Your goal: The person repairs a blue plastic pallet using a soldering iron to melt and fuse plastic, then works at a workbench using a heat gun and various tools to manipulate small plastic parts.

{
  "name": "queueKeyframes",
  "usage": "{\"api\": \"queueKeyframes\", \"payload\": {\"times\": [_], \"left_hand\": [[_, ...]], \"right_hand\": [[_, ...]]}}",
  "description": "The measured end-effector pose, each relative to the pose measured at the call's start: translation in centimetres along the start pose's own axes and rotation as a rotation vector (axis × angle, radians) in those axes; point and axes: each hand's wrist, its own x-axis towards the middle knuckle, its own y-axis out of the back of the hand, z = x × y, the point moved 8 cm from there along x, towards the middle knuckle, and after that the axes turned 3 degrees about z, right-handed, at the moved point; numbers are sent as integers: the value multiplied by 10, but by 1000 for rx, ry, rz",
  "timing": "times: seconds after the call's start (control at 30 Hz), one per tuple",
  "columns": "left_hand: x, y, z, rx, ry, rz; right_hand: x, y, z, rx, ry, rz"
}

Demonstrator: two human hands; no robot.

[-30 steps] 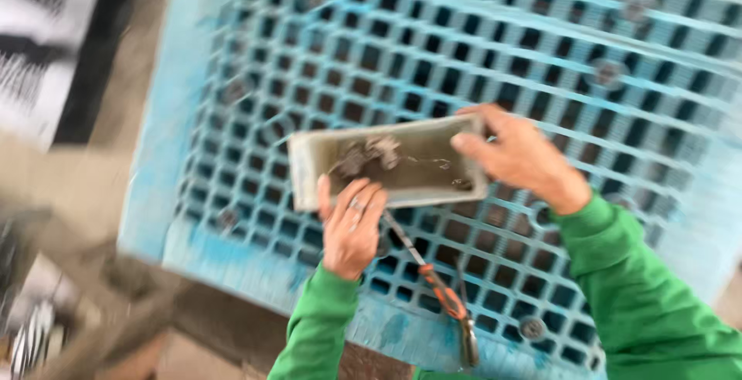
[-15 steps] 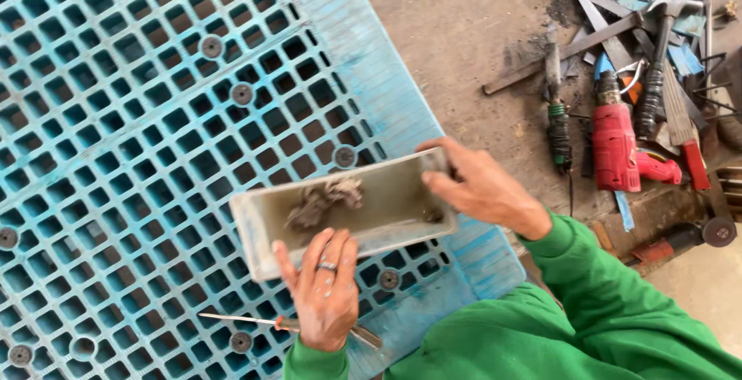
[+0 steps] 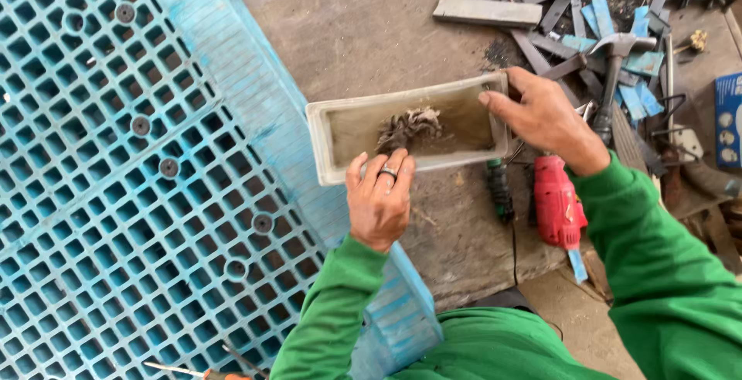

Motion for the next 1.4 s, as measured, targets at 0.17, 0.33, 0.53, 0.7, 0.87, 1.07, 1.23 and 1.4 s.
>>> {"api": "queueKeyframes", "payload": {"times": [0.17,0.33,0.53,0.7,0.87,1.07,1.23,1.4], "left_hand": [[48,-88,-11,-9,30,52],[81,-162,-40,35,45,34],[95,-211,-65,11,73,-32],[111,-229,-80,15,65,-54],[125,-247,-86,3,52,-93],[145,-270,-82,-45,67,-71],[153,-283,-74,-62,64,-73],[159,-301,-59,-109,73,-102]], "right_hand": [[92,10,81,299,59,-71],[164,19,131,-229,404,168],[202,-28,164,-528,559,63],[221,-26,170,-504,536,103],[229,-16,173,-571,481,213],[241,-16,191,-658,413,192],[249,-5,209,-716,402,212],[250,9,223,-766,411,210]]}}
